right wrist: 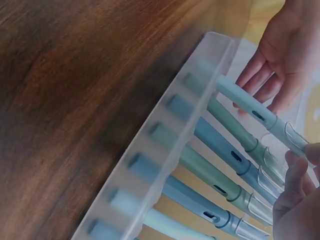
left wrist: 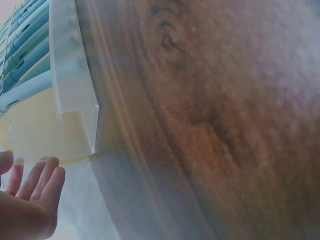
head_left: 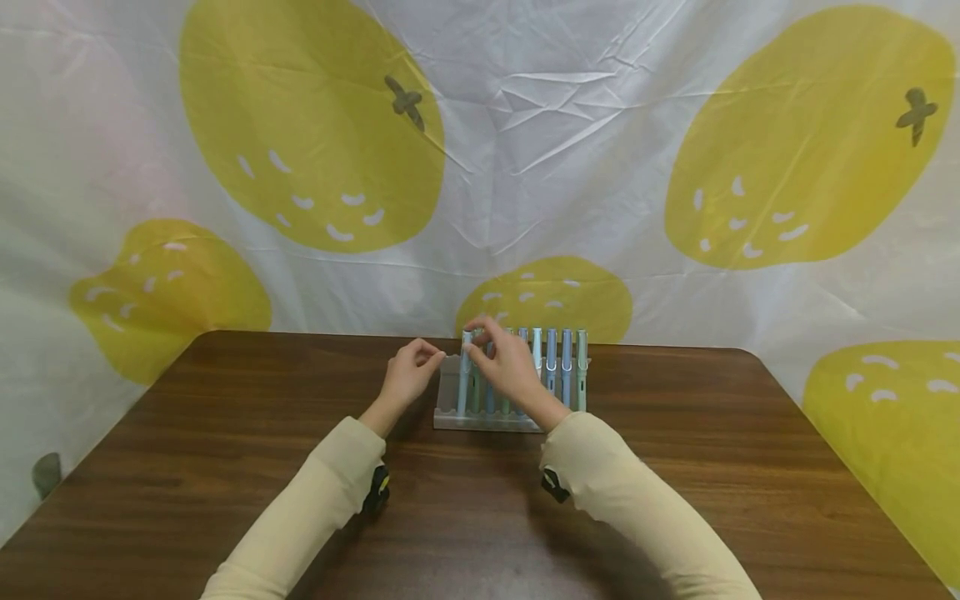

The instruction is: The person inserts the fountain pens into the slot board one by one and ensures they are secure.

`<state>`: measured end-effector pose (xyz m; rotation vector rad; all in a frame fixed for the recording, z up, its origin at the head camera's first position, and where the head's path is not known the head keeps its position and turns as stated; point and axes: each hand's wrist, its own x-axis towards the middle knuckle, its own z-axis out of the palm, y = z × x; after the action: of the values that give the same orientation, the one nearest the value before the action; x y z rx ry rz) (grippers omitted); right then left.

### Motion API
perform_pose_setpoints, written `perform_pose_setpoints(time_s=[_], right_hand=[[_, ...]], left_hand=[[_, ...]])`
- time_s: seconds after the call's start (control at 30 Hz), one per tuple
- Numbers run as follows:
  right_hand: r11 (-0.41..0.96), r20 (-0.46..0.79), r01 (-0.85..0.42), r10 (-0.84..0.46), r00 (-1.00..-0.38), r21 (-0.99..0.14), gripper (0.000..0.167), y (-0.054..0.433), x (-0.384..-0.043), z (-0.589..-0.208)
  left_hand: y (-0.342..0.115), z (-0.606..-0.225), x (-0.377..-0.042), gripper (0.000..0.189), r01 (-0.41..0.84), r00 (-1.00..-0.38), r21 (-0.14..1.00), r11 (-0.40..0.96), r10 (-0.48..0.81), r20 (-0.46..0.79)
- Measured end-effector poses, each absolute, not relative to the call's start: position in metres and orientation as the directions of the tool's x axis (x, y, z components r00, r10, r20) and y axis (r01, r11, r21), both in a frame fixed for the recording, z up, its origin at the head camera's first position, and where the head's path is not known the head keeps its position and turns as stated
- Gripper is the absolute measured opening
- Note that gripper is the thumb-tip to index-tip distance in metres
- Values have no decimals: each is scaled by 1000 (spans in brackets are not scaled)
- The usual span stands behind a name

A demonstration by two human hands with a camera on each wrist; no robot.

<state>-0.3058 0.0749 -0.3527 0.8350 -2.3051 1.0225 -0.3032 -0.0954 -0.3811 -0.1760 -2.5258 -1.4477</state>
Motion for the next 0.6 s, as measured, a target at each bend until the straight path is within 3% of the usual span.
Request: perform_pose_setpoints(time_s=[0.17,0.33,0.6], right_hand=[[560,635,-697,-351,-689,-447,24,75,-307,-355],[659,594,-682,-423,-685,-317,39,77,-305,-355],[728,492,-636,-469,-734,-256,54,78,-305,-352]], left_hand=[[-95,-381,-303,21,219,-966,835,505,-6,257],[-95,-381,-303,20,237,-960,824,514,-9,281],[-94,-381,-303,20,239,-958,822,517,-12,286]])
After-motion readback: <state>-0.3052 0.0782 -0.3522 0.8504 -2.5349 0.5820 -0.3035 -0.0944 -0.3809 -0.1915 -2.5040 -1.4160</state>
